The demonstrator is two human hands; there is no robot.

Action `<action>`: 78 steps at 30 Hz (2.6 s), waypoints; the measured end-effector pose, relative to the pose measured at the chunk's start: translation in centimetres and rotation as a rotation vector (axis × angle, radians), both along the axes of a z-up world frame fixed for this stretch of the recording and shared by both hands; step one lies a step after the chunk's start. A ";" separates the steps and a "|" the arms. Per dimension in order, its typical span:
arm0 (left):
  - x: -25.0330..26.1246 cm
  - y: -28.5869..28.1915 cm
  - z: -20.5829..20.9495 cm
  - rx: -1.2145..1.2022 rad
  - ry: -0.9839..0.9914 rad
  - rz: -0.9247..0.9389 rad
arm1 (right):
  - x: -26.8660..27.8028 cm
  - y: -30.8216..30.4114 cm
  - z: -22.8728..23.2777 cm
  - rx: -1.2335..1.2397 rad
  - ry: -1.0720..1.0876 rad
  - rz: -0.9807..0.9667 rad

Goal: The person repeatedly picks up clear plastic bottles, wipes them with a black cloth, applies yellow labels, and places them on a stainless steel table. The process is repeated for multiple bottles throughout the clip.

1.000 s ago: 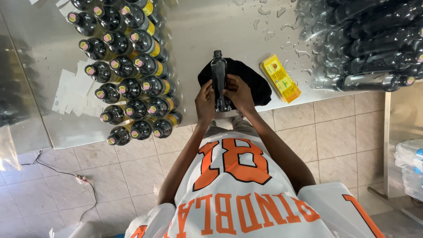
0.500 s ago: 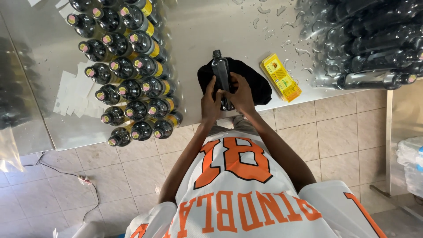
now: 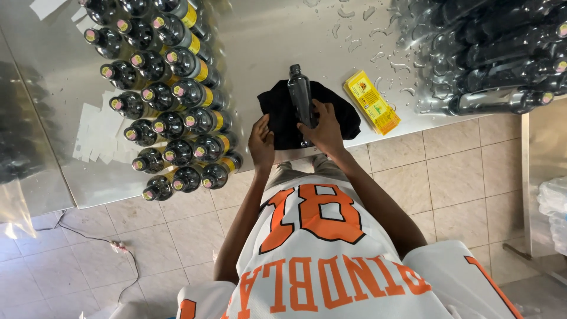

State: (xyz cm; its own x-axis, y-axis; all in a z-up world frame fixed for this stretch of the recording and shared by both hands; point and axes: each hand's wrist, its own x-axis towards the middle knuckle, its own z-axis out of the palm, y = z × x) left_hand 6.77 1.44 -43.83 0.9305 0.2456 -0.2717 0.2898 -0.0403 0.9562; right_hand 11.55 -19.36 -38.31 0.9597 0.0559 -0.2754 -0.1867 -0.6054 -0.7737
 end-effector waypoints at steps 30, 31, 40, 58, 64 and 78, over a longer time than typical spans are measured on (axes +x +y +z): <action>1.0 -5.0 3.3 0.059 0.109 -0.121 | 1.4 -9.5 -0.4 -0.418 -0.386 -0.053; 0.9 -4.8 3.4 0.050 0.132 -0.109 | 1.4 -11.0 -0.8 -0.577 -0.474 -0.073; 2.4 -5.4 7.8 0.231 -0.115 -0.048 | -0.2 -13.2 -5.1 -0.668 -0.749 -0.082; 6.2 -16.1 15.9 -0.259 -0.142 -0.333 | -2.0 -12.3 11.0 -0.102 -0.790 -0.107; 6.4 -16.4 16.2 -0.404 -0.108 -0.341 | -2.4 -12.5 11.6 0.008 -0.687 -0.176; 5.4 -16.9 16.1 -0.360 -0.127 -0.333 | -1.6 -11.9 11.5 0.755 -0.090 -0.528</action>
State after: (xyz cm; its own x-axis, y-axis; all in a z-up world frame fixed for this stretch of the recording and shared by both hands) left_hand 12.19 -15.43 -27.75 0.9735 -0.1589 -0.1646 0.1983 0.2278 0.9533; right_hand 9.91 -31.31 -26.79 0.9279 -0.2603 -0.2668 -0.2149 0.2113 -0.9535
